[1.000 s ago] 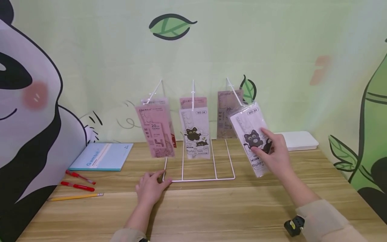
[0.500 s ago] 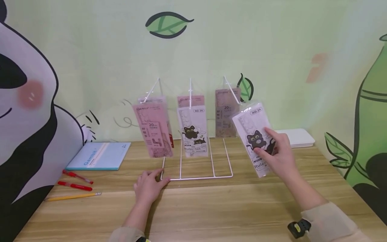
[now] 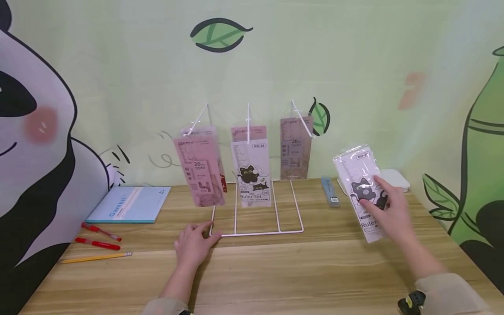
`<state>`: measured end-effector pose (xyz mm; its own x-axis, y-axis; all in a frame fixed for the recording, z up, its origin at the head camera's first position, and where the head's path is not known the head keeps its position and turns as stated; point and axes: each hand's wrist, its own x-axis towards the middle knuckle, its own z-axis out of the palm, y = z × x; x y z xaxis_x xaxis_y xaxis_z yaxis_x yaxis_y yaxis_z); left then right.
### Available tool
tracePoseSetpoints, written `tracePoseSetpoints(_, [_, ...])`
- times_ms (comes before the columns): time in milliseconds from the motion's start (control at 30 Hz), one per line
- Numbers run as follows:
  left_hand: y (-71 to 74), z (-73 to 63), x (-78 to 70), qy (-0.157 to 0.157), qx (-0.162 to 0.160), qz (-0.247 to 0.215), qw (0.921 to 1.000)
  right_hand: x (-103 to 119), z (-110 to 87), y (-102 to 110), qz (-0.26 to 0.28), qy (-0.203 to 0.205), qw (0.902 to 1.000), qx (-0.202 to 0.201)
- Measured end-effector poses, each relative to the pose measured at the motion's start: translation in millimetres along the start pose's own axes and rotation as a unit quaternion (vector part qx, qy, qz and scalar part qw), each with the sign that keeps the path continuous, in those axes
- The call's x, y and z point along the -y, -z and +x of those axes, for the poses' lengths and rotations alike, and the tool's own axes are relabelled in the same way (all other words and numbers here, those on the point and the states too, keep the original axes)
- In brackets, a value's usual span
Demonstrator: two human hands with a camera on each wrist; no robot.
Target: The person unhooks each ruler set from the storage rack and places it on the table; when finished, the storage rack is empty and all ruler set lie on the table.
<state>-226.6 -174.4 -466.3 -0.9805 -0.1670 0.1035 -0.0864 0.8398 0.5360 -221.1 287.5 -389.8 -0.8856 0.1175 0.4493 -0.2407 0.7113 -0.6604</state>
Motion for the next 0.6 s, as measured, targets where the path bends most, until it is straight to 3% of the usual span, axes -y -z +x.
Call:
tracePoseSetpoints(167, [0.2, -0.6, 0.1, -0.002, -0.002, 0.0, 1.0, -33.2, -0.6, 15.5, -0.047, -0.05, 0.9976, 0.002])
tracePoseSetpoints(333, [-0.2, -0.7, 0.6, -0.002, -0.003, 0.002, 1.0, -52.4, -4.9, 30.6, -0.086, -0.092, 0.992, 0.012])
tracePoseSetpoints(600, [-0.6, -0.8, 0.5, -0.001, -0.008, 0.001, 1.0, -82.4, -9.5, 47.5, -0.126, -0.107, 0.9852, 0.044])
